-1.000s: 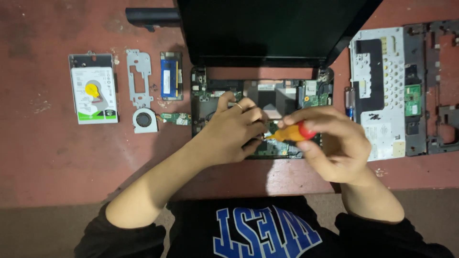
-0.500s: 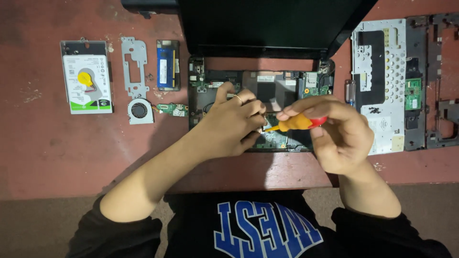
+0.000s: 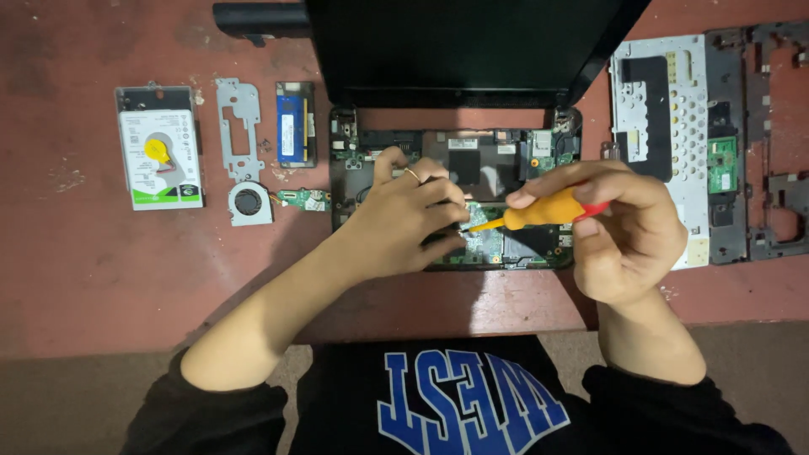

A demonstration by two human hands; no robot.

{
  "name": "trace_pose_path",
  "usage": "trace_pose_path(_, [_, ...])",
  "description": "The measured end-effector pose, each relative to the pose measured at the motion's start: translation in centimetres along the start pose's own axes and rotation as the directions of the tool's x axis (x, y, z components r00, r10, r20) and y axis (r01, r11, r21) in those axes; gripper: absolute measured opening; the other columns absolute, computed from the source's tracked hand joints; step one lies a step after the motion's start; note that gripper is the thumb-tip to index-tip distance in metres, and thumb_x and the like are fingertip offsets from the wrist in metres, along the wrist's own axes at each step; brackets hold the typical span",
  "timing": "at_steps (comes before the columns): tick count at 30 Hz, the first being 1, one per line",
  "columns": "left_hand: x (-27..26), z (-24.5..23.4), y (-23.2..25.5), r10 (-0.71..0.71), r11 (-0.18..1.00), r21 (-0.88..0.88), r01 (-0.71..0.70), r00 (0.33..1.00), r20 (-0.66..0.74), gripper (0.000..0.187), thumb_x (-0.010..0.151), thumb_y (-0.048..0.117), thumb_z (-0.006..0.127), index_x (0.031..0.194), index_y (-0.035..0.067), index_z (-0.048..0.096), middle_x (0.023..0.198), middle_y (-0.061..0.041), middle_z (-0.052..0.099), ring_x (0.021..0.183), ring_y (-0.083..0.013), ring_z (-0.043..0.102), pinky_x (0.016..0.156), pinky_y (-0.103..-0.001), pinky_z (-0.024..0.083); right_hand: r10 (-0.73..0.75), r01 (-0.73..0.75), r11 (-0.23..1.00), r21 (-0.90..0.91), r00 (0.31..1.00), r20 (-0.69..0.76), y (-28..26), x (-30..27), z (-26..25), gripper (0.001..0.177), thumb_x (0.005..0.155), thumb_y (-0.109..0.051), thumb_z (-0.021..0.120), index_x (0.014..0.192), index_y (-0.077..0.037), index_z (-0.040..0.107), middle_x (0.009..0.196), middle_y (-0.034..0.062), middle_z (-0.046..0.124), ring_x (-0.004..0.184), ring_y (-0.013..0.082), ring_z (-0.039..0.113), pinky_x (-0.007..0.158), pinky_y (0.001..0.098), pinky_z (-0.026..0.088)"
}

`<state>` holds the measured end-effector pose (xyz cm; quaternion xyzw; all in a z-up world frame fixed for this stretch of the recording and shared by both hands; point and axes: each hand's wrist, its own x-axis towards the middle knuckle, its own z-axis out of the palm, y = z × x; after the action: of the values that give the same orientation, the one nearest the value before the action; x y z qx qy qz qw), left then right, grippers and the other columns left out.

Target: Repairing a laptop by unscrewing and adjusting internal components.

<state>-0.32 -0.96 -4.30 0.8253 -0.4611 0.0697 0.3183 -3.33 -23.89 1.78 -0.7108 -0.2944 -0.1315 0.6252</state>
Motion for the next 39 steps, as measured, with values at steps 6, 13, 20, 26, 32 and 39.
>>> trace_pose_path(6, [0.2,0.0,-0.3,-0.074,0.996,-0.058,0.072,0.997,-0.030,0.016,0.095,0.030,0.062,0.082,0.020,0.067,0.096,0.009,0.065,0.103,-0.0237,0.057,0.086,-0.052,0.026,0.043,-0.028,0.989,0.144,0.994,-0.103,1.3,-1.1,-1.1,0.013,0.101,-0.004,0.047,0.113,-0.006,0.046,0.109,0.0206,0.061,0.095,0.0323,0.071,0.087,0.0436,0.069])
trace_pose_path(13, [-3.4,-6.2,3.2,-0.251,0.961,0.042,0.273,0.927,-0.280,0.012,0.092,0.015,0.072,0.103,0.016,0.070,0.099,0.007,0.068,0.102,-0.0211,0.058,0.095,-0.044,0.025,0.210,-0.159,0.960,0.229,0.953,-0.217,2.5,-1.5,-3.7,0.013,0.116,-0.019,0.043,0.125,-0.018,0.053,0.114,0.0138,0.064,0.092,0.0284,0.069,0.083,0.0446,0.068])
trace_pose_path(20, [-14.9,-9.7,1.0,-0.598,0.640,0.190,0.744,0.638,-0.485,0.011,0.084,0.020,0.080,0.093,0.022,0.073,0.099,0.008,0.067,0.101,-0.0188,0.060,0.091,-0.041,0.023,0.429,-0.345,0.875,0.341,0.878,-0.212,4.0,-1.4,-3.8,0.025,0.118,-0.025,0.036,0.130,-0.024,0.057,0.118,0.0138,0.063,0.097,0.0303,0.067,0.087,0.0457,0.064])
trace_pose_path(26, [-17.1,-10.2,-0.5,-0.678,0.536,0.119,0.836,0.510,-0.530,0.006,0.090,0.014,0.074,0.092,0.020,0.073,0.096,0.005,0.064,0.095,-0.0183,0.055,0.088,-0.040,0.022,0.478,-0.504,0.786,0.358,0.863,0.163,4.0,-1.6,-5.2,0.030,0.111,-0.021,0.040,0.127,-0.014,0.064,0.119,0.0048,0.070,0.108,0.0186,0.071,0.103,0.0366,0.063])
trace_pose_path(32, [-17.3,-10.0,-1.0,-0.813,0.441,-0.042,0.897,0.379,-0.442,0.007,0.087,0.022,0.073,0.090,0.027,0.075,0.094,0.009,0.064,0.085,-0.0113,0.054,0.078,-0.039,0.019,0.213,-0.217,0.968,-0.125,0.976,-0.040,0.1,-2.0,1.4,0.025,0.108,-0.013,0.050,0.132,-0.019,0.048,0.130,0.0104,0.059,0.114,0.0251,0.067,0.107,0.0436,0.067])
trace_pose_path(39, [-17.1,-10.5,-0.9,-0.819,0.438,-0.018,0.899,0.390,-0.421,0.009,0.085,0.022,0.074,0.093,0.026,0.074,0.092,0.009,0.062,0.090,-0.0132,0.052,0.080,-0.038,0.020,-0.120,0.117,0.907,-0.404,0.993,0.019,0.2,-2.7,5.1,0.026,0.101,-0.010,0.052,0.124,-0.002,0.044,0.116,0.0248,0.053,0.101,0.0359,0.064,0.086,0.0480,0.064])
